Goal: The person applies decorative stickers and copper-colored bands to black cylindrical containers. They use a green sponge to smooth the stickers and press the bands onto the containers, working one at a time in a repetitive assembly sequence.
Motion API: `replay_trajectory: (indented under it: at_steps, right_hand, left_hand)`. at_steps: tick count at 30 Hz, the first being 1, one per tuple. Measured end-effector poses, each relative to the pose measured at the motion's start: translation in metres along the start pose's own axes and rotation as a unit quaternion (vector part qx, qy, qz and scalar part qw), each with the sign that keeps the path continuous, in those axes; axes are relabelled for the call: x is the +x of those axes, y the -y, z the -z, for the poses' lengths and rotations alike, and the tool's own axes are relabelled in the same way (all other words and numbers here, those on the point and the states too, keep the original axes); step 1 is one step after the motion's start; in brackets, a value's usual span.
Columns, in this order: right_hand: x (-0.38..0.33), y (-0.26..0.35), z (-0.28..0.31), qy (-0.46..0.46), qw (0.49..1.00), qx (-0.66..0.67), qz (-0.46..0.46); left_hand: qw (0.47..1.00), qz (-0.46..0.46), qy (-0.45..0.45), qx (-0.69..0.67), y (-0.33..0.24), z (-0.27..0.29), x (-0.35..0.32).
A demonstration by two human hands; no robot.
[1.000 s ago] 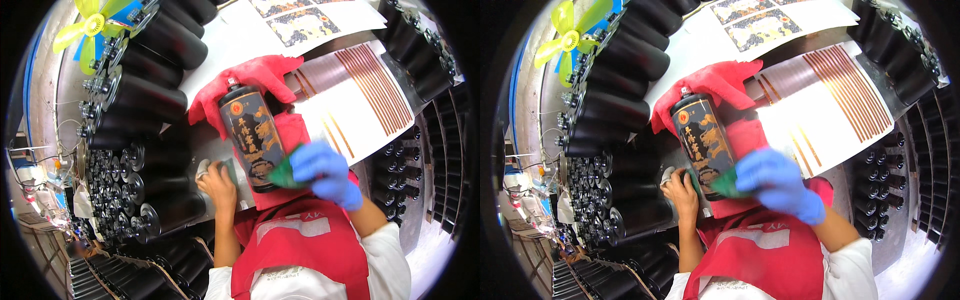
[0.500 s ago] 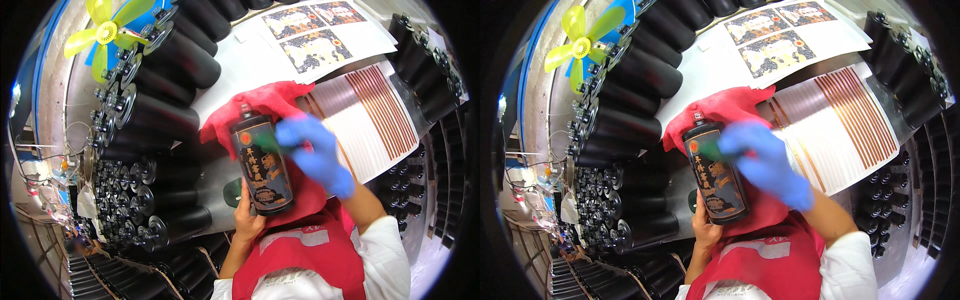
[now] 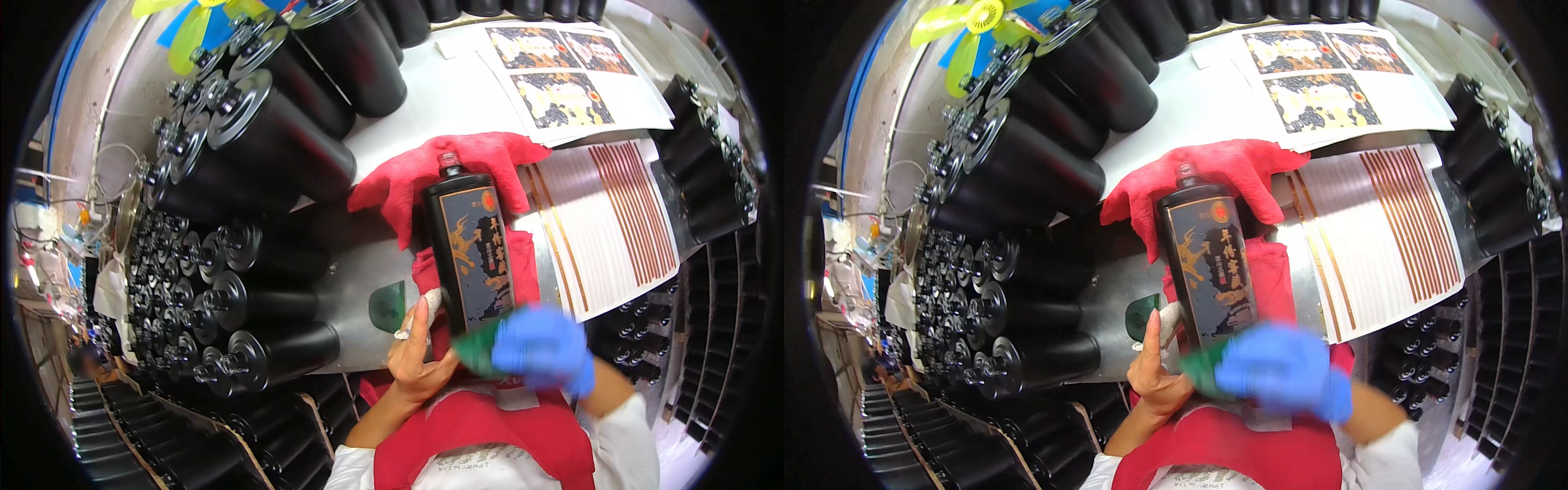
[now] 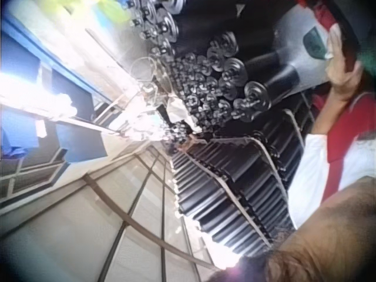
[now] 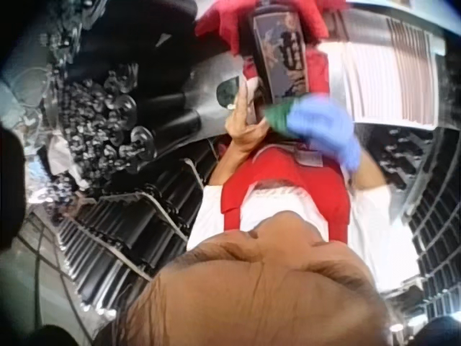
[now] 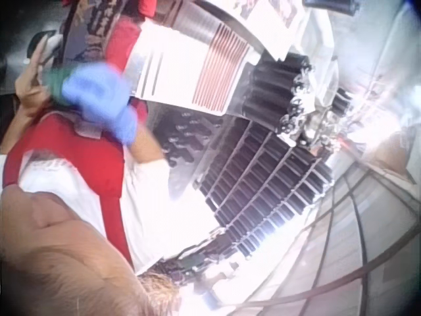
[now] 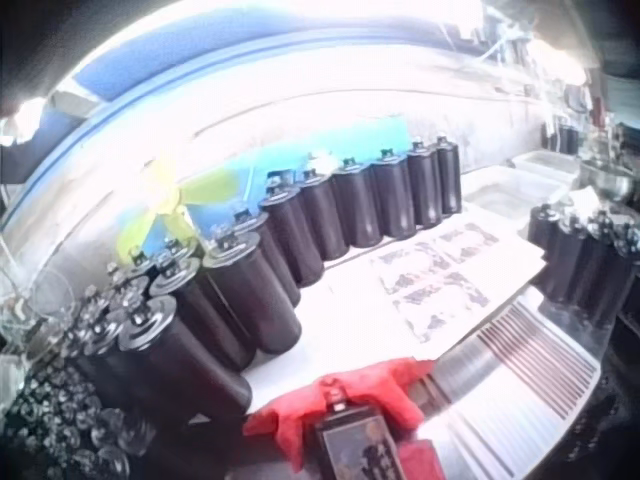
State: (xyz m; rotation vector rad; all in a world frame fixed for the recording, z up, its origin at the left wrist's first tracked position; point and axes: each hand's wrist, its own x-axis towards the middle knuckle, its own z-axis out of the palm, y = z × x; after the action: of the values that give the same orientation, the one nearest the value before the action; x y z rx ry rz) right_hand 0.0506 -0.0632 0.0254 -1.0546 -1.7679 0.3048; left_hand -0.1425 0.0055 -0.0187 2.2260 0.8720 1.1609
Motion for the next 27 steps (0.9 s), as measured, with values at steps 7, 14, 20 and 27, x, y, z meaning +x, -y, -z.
replay_trajectory:
  at_steps: [7, 14, 20, 27]
  right_hand:
    - [0.073, -0.039, 0.015, -0.203, 0.942, 0.084, -0.254]
    - [-0.005, 0.050, 0.008, 0.108, 0.984, 0.044, -0.131]
    - [0.075, -0.037, 0.016, -0.133, 0.973, -0.152, -0.110]
    - [0.032, 0.040, 0.010, 0.181, 0.974, -0.125, -0.051]
  left_hand:
    - [0.997, -0.071, -0.023, 0.015, 0.001, -0.002, 0.006]
    - [0.993, -0.056, -0.052, -0.092, 0.009, -0.006, -0.001]
    - [0.992, -0.083, -0.060, -0.077, 0.008, -0.008, 0.002]
    - [0.988, -0.078, -0.028, -0.131, 0.017, -0.008, -0.001]
